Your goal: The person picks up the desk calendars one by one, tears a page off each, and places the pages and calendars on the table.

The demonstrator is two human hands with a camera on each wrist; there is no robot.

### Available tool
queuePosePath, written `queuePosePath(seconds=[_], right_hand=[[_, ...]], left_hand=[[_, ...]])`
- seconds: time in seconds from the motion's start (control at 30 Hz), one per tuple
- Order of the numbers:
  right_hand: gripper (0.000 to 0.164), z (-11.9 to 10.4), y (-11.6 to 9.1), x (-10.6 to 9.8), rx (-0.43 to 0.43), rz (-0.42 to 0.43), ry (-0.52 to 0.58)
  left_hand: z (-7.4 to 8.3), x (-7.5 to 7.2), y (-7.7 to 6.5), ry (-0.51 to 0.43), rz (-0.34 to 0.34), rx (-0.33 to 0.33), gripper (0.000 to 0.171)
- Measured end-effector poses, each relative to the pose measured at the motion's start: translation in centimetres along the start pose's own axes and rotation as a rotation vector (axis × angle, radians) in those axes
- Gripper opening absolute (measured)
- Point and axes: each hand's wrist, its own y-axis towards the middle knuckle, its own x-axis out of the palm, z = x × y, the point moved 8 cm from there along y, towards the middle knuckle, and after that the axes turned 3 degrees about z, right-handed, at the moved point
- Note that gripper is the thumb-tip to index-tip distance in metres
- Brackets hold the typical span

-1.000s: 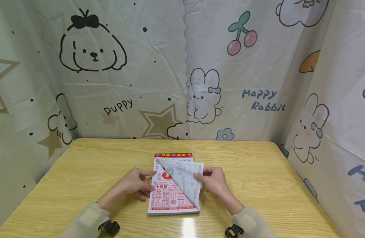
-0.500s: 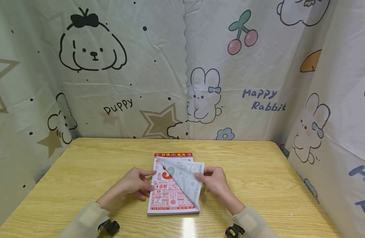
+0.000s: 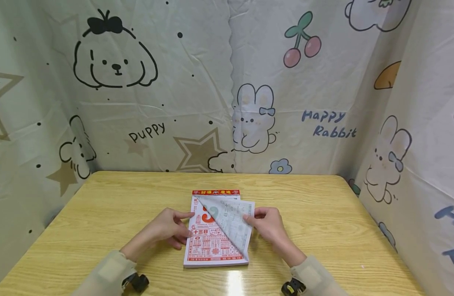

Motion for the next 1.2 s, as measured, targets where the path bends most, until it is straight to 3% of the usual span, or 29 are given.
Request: queuePosePath(seconds=[1.2], right_hand=[[0.018,0.29,0.0,-0.47,-0.008,0.014,-0.03]], left_hand=[[-0.27,-0.05,0.11,-0.001,0.005,0.009,0.068]])
